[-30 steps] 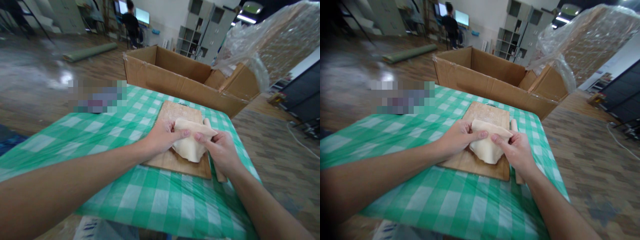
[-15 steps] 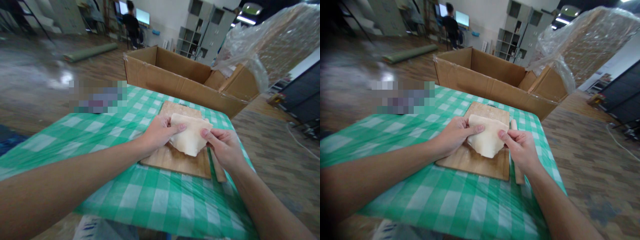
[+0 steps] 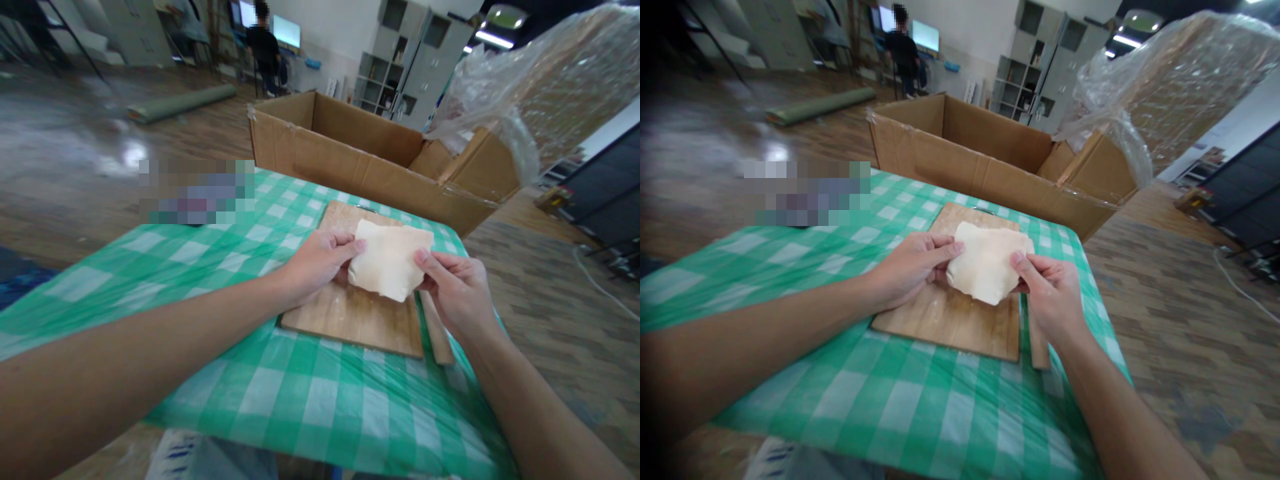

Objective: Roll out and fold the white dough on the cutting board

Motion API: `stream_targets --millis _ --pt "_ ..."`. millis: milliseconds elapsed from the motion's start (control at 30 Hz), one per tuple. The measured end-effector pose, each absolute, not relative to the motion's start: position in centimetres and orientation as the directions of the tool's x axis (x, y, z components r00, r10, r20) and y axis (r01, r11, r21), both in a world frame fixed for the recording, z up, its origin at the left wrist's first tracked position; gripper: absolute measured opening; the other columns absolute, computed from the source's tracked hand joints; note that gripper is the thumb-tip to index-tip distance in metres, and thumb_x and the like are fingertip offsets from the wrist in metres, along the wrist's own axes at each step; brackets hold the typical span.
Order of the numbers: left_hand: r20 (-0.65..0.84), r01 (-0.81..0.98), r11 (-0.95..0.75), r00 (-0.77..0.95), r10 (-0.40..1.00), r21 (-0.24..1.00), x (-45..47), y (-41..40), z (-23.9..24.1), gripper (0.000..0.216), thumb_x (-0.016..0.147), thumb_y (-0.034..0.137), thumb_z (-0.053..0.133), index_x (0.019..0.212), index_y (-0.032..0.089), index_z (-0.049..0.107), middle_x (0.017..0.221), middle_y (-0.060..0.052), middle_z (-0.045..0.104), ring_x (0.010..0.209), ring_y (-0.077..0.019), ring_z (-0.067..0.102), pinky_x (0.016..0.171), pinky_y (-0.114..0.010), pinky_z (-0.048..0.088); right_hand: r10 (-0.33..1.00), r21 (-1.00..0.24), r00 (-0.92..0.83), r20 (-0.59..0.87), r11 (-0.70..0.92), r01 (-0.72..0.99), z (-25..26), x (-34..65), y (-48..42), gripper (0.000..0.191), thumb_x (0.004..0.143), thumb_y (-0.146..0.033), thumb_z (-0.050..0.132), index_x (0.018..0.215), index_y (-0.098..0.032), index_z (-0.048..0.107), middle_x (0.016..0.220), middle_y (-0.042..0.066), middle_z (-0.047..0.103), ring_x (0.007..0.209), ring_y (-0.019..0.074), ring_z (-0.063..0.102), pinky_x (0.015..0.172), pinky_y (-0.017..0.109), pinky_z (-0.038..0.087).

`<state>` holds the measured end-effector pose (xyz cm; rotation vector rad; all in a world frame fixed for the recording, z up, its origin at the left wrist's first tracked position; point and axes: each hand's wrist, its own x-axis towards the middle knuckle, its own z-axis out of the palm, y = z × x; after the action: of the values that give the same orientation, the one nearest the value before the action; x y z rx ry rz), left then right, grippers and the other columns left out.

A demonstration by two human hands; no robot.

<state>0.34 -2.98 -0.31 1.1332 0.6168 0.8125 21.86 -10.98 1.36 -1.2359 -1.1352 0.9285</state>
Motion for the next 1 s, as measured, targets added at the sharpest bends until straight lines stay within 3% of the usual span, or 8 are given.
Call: stream_targets --millis 167,333,467,633,867,1000 --pt "-0.019 -0.201 0.151 0.541 0.841 0.968 0.3 -3.6 0.0 0.017 0.09 0.031 0.072 0.087 0.014 0.075 0.08 -0.005 0.076 0.067 -0.0156 0.07 0.063 -0.026 0.057 0.986 -0.996 0.145 0.082 0.084 -0.006 1.3 20.9 -11.0 0.035 0.081 -0.05 0.086 0.099 -0.021 0.081 0.095 0.007 0.082 0.078 0.0229 0.076 0.07 0.034 0.064" --pt "0.054 -0.148 0.034 0.551 0.833 0.988 0.4 -4.7 0.8 0.02 0.09 0.032 0.07 0.084 0.015 0.074 0.079 -0.004 0.074 0.067 -0.0143 0.067 0.06 -0.023 0.052 0.989 -0.997 0.127 0.073 0.076 -0.024 0.4 19.5 -11.4 0.043 0.074 -0.039 0.093 0.111 -0.022 0.077 0.116 0.006 0.079 0.096 0.0253 0.076 0.081 0.036 0.065" --pt "0.046 -0.128 0.035 0.575 0.817 0.991 0.5 -5.1 1.0 0.019 0.091 0.031 0.068 0.082 0.015 0.072 0.077 -0.003 0.073 0.068 -0.0137 0.067 0.059 -0.021 0.05 0.976 -0.994 0.189 0.11 0.106 0.031 0.2 19.4 -11.6 0.039 0.073 -0.038 0.093 0.105 -0.02 0.079 0.109 0.006 0.08 0.09 0.0248 0.076 0.077 0.035 0.064" --pt "-0.023 -0.177 0.179 0.645 0.764 0.968 0.7 -4.8 0.5 0.025 0.095 0.034 0.063 0.083 0.015 0.071 0.077 -0.004 0.073 0.067 -0.0139 0.069 0.063 -0.023 0.054 0.967 -0.987 0.207 0.147 0.13 0.092 0.8 19.5 -11.7 0.033 0.076 -0.038 0.091 0.101 -0.021 0.08 0.105 0.005 0.081 0.085 0.0245 0.076 0.074 0.035 0.064" --pt "0.009 -0.178 0.137 0.638 0.77 0.974 0.4 -4.6 1.0 0.025 0.094 0.029 0.067 0.073 0.015 0.067 0.066 -0.001 0.067 0.059 -0.0108 0.064 0.059 -0.02 0.052 0.967 -0.985 0.214 0.136 0.109 0.132 0.3 19.8 -11.6 0.043 0.076 -0.041 0.091 0.111 -0.02 0.079 0.111 0.006 0.08 0.088 0.0249 0.075 0.073 0.034 0.064" --pt "0.004 -0.203 0.18 0.674 0.738 0.963 0.5 -4.3 0.4 0.024 0.092 0.039 0.07 0.091 0.015 0.072 0.08 -0.004 0.073 0.069 -0.0149 0.07 0.066 -0.026 0.057 0.961 -0.974 0.224 0.162 0.12 0.19 0.3 19.7 -11.8 0.041 0.076 -0.042 0.091 0.109 -0.021 0.081 0.105 0.005 0.081 0.085 0.0238 0.075 0.07 0.032 0.063"
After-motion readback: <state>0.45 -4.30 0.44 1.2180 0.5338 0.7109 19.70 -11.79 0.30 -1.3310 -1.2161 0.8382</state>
